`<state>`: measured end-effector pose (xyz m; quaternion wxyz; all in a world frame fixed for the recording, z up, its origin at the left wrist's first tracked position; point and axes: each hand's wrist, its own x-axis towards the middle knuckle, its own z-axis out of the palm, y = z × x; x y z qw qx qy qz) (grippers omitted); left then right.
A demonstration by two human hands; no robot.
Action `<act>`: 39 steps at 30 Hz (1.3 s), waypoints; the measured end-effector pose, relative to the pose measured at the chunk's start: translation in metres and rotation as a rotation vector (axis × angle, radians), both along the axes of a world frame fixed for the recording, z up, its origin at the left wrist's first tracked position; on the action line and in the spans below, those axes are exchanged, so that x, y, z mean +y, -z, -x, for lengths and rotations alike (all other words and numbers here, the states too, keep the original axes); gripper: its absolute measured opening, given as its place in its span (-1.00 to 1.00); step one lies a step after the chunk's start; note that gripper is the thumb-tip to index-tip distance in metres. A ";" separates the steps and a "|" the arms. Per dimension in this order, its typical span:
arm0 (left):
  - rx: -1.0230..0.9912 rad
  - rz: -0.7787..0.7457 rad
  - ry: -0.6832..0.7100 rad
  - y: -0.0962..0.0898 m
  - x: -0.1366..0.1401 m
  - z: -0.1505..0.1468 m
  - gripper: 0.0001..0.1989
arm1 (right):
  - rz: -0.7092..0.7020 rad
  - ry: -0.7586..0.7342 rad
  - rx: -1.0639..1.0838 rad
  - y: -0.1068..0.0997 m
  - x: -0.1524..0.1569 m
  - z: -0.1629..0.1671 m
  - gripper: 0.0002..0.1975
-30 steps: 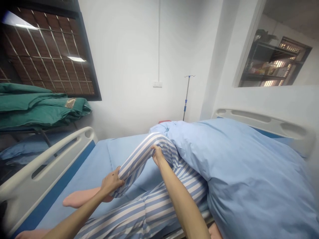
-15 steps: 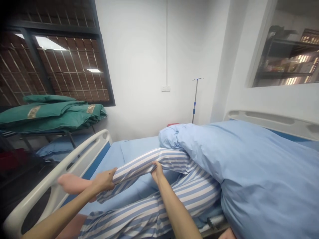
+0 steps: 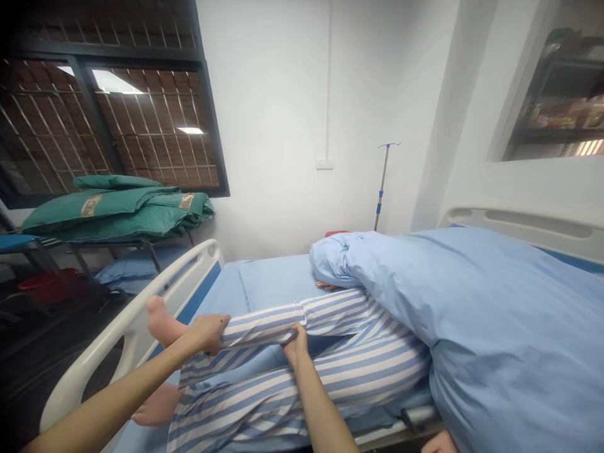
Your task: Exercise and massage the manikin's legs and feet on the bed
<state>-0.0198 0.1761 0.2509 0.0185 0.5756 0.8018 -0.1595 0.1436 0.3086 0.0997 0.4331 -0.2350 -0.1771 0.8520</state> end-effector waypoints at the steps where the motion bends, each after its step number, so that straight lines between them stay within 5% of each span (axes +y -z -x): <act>1: -0.004 -0.001 -0.007 -0.001 -0.001 -0.001 -0.43 | 0.025 -0.024 0.022 -0.001 0.001 -0.001 -0.85; 8: -0.044 -0.042 -0.033 -0.001 -0.010 -0.007 -0.43 | 0.040 -0.101 0.032 -0.023 0.009 -0.011 -0.83; 21: -0.197 -0.312 -0.097 0.029 0.009 -0.051 -0.41 | -0.231 -0.049 -0.074 -0.110 0.057 -0.060 -0.87; 39: -0.329 -0.390 -0.228 0.090 0.077 -0.111 -0.36 | -0.351 0.013 -0.147 -0.133 0.114 -0.091 -0.93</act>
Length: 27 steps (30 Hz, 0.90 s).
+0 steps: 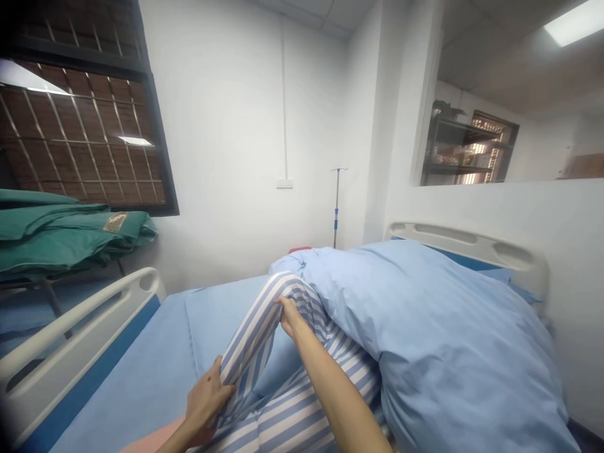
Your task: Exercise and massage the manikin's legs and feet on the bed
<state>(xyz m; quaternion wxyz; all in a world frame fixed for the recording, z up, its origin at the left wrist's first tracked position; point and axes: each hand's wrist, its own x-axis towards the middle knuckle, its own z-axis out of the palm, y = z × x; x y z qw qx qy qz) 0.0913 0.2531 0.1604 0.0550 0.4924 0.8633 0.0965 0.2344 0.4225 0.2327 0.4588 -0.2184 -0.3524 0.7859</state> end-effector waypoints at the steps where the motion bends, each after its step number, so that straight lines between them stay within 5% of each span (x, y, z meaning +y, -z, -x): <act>1: -0.003 -0.006 0.002 0.000 0.001 0.000 -0.36 | -0.003 0.011 -0.002 0.000 0.001 0.001 -0.93; 8: -0.023 -0.015 0.058 -0.011 -0.005 0.012 -0.39 | 0.026 0.035 0.007 0.002 0.000 0.008 -0.93; 14: 0.134 0.013 0.104 -0.040 -0.027 0.049 -0.38 | 0.069 0.013 0.092 0.012 -0.017 0.022 -0.94; 21: 0.247 0.157 0.163 -0.079 -0.069 0.086 -0.35 | 0.182 -0.067 0.147 0.043 -0.058 0.050 -0.91; 27: 0.293 0.265 0.186 -0.086 -0.089 0.101 -0.41 | 0.314 -0.110 0.125 0.077 -0.089 0.070 -0.87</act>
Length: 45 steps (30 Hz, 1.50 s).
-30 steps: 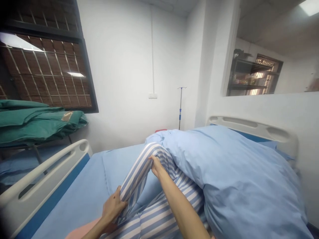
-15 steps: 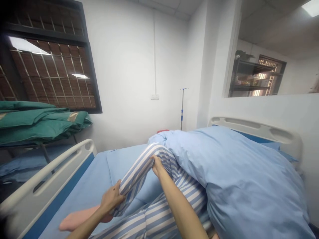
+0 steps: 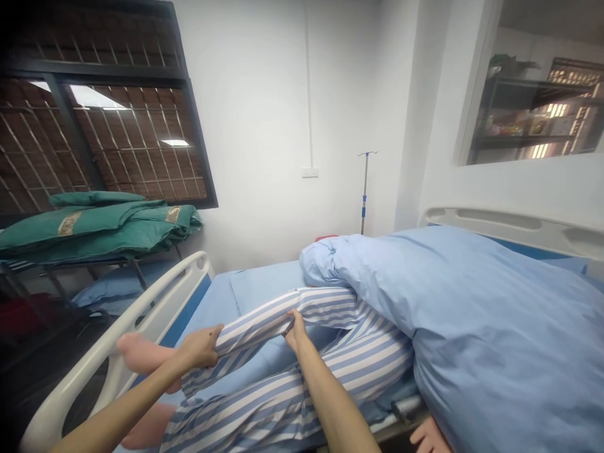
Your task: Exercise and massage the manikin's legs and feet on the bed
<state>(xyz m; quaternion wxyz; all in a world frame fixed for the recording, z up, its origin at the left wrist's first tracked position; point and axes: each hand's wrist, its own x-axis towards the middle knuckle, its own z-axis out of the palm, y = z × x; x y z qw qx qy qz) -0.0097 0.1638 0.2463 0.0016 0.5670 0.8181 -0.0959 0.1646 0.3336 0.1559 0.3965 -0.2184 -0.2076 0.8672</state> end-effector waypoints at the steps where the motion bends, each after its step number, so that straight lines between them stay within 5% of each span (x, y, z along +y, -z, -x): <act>1: 0.014 0.011 0.003 0.001 -0.001 0.002 -0.42 | 0.016 0.003 0.005 0.006 -0.004 0.002 -0.87; 14: 0.051 0.119 0.066 0.010 0.017 0.025 -0.47 | 0.140 0.035 -0.002 0.056 -0.019 0.028 -0.86; 20: 0.090 0.144 0.044 0.044 0.042 0.059 -0.37 | 0.152 0.028 -0.008 0.073 -0.007 0.045 -0.83; 26: 0.044 0.127 0.044 0.100 0.061 0.093 -0.36 | 0.090 0.058 -0.421 0.116 -0.008 0.059 -0.91; 30: -0.030 0.137 0.043 0.145 0.070 0.109 -0.34 | -0.238 0.086 -0.660 0.130 -0.017 0.054 -0.87; 35: -0.033 0.114 0.039 0.183 0.072 0.118 -0.34 | -0.926 -0.002 -1.043 0.116 -0.044 0.037 -0.69; 39: 0.057 -0.040 0.100 0.189 0.064 0.111 -0.43 | -1.466 -0.134 -1.358 0.100 -0.065 0.035 -0.73; 45: 0.070 -0.329 0.000 0.176 0.023 0.078 -0.41 | -1.691 -0.123 -1.577 0.092 -0.076 0.036 -0.83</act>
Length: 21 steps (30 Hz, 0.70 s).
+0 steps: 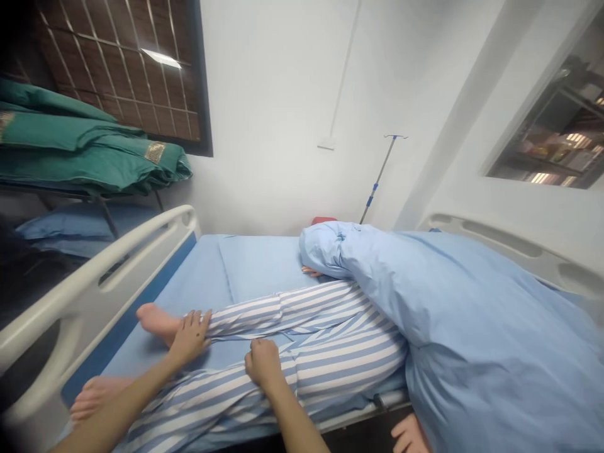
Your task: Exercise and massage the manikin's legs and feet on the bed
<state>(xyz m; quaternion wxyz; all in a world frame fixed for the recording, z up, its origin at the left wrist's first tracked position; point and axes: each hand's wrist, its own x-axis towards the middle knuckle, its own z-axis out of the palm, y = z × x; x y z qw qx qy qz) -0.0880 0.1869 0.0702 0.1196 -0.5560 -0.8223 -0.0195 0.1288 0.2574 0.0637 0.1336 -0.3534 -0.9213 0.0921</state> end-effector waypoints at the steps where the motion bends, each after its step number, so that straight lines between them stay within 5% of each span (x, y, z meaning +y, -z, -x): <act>1: -0.043 -0.033 0.006 -0.003 -0.011 -0.006 -0.45 | -0.022 0.004 -0.005 -0.001 0.000 -0.001 -0.84; 7: -0.393 0.065 0.234 -0.012 -0.085 -0.040 -0.51 | -0.106 -0.045 0.050 -0.015 -0.017 -0.002 -0.86; 12: -0.363 0.215 0.284 -0.006 -0.119 -0.044 -0.35 | -0.090 -0.177 0.273 -0.007 -0.082 -0.022 -0.77; 17: -0.240 0.262 0.214 -0.013 -0.115 -0.048 -0.29 | 0.156 -0.068 0.407 0.031 -0.143 -0.055 -0.81; 21: -0.151 0.303 0.165 -0.015 -0.105 -0.058 -0.27 | 0.488 0.126 0.458 0.059 -0.146 -0.071 -0.81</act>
